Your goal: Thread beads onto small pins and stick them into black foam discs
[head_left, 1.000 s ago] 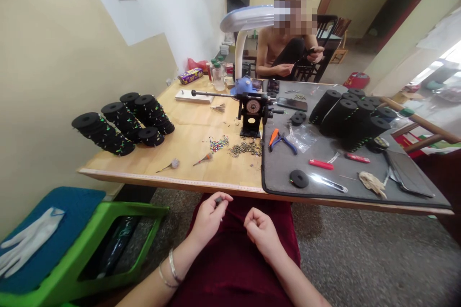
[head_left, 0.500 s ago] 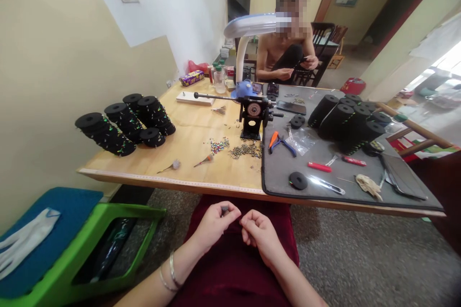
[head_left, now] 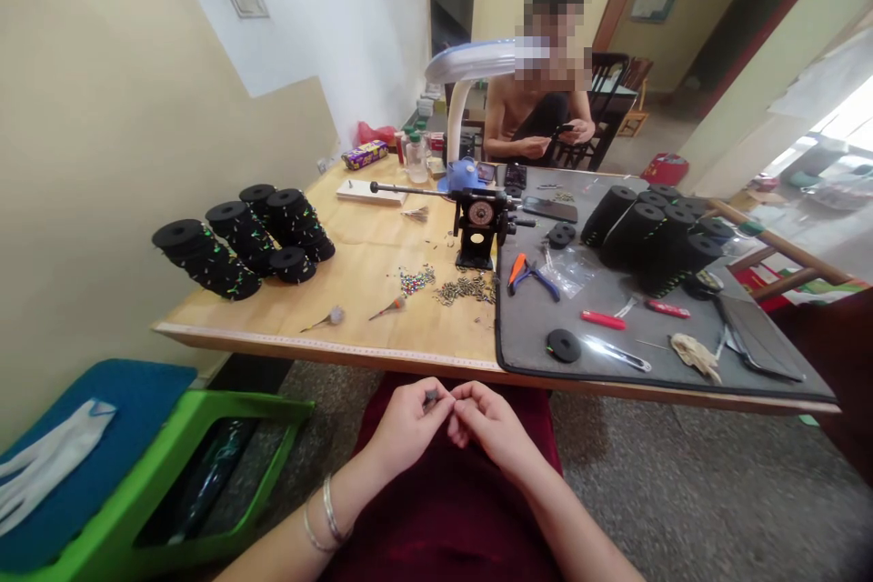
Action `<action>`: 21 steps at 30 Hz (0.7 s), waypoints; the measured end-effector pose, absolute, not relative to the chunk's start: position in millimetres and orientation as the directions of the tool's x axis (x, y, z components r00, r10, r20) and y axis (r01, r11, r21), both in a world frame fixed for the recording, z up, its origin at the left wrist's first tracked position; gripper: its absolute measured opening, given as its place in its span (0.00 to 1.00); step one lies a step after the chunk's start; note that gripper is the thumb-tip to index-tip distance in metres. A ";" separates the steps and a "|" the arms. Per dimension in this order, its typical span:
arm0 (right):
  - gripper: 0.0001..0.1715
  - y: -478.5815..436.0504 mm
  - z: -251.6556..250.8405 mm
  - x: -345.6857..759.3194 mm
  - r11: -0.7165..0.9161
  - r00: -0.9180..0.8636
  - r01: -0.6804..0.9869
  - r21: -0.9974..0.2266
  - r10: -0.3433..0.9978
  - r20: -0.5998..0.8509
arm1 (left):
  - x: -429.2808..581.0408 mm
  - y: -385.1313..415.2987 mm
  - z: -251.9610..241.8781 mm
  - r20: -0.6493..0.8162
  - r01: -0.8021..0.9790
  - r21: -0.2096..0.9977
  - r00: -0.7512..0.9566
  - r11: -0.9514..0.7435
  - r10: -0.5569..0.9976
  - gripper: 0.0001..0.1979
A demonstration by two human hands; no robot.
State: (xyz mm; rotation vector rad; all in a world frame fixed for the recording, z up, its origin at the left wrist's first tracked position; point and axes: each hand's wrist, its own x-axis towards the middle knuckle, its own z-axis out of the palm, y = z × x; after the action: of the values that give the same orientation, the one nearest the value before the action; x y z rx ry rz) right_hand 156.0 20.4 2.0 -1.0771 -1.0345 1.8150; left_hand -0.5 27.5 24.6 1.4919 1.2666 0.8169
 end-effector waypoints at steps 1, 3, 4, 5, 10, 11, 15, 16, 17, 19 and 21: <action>0.18 21.5 1.7 155.1 -0.341 -0.324 -0.159 -0.926 0.904 -0.277 | -1.4 29.1 25.4 -0.079 0.348 0.937 0.234 -0.008 0.969 0.12; 0.17 22.9 0.9 153.7 -0.304 -0.301 -0.096 -0.948 0.916 -0.264 | -3.8 33.0 27.6 -0.056 0.410 0.911 0.247 -0.051 0.967 0.12; 0.16 23.2 0.5 153.1 -0.302 -0.304 -0.087 -0.949 0.916 -0.264 | -4.9 35.2 29.2 -0.053 0.432 0.900 0.254 -0.065 0.966 0.11; 0.16 23.2 0.4 152.6 -0.306 -0.312 -0.090 -0.948 0.912 -0.265 | -6.0 37.4 31.0 -0.051 0.447 0.891 0.263 -0.075 0.964 0.11; 0.17 21.3 0.5 150.7 -0.315 -0.264 -0.143 -0.938 0.926 -0.271 | -9.3 47.2 42.7 -0.044 0.494 0.862 0.297 -0.114 0.954 0.10; 0.17 20.7 0.2 150.9 -0.315 -0.247 -0.165 -0.935 0.931 -0.270 | -10.3 49.5 45.0 -0.034 0.508 0.852 0.298 -0.128 0.954 0.11; 0.18 18.5 -3.8 153.5 -0.322 -0.199 -0.294 -0.900 0.942 -0.272 | -16.5 63.6 52.6 0.051 0.657 0.715 0.293 -0.240 0.955 0.12; 0.18 18.3 -4.9 154.4 -0.323 -0.190 -0.324 -0.889 0.943 -0.273 | -18.0 68.5 53.8 0.082 0.709 0.649 0.295 -0.276 0.952 0.12; 0.18 18.1 -5.8 155.2 -0.320 -0.180 -0.349 -0.881 0.945 -0.272 | -19.1 74.0 54.8 0.107 0.758 0.577 0.299 -0.305 0.948 0.11; 0.19 18.1 -6.7 156.7 -0.306 -0.155 -0.383 -0.872 0.951 -0.266 | -19.7 85.6 56.0 0.120 0.838 0.430 0.315 -0.335 0.942 0.08; 0.20 18.1 -7.1 158.2 -0.283 -0.126 -0.399 -0.872 0.959 -0.254 | -18.4 96.8 57.2 0.098 0.883 0.324 0.327 -0.341 0.940 0.06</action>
State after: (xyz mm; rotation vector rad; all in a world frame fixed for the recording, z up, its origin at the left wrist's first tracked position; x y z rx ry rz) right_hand 158.2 18.1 -7.1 -1.0387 -0.7870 1.6326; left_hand -18.4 96.8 57.2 2.3783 1.6618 0.3980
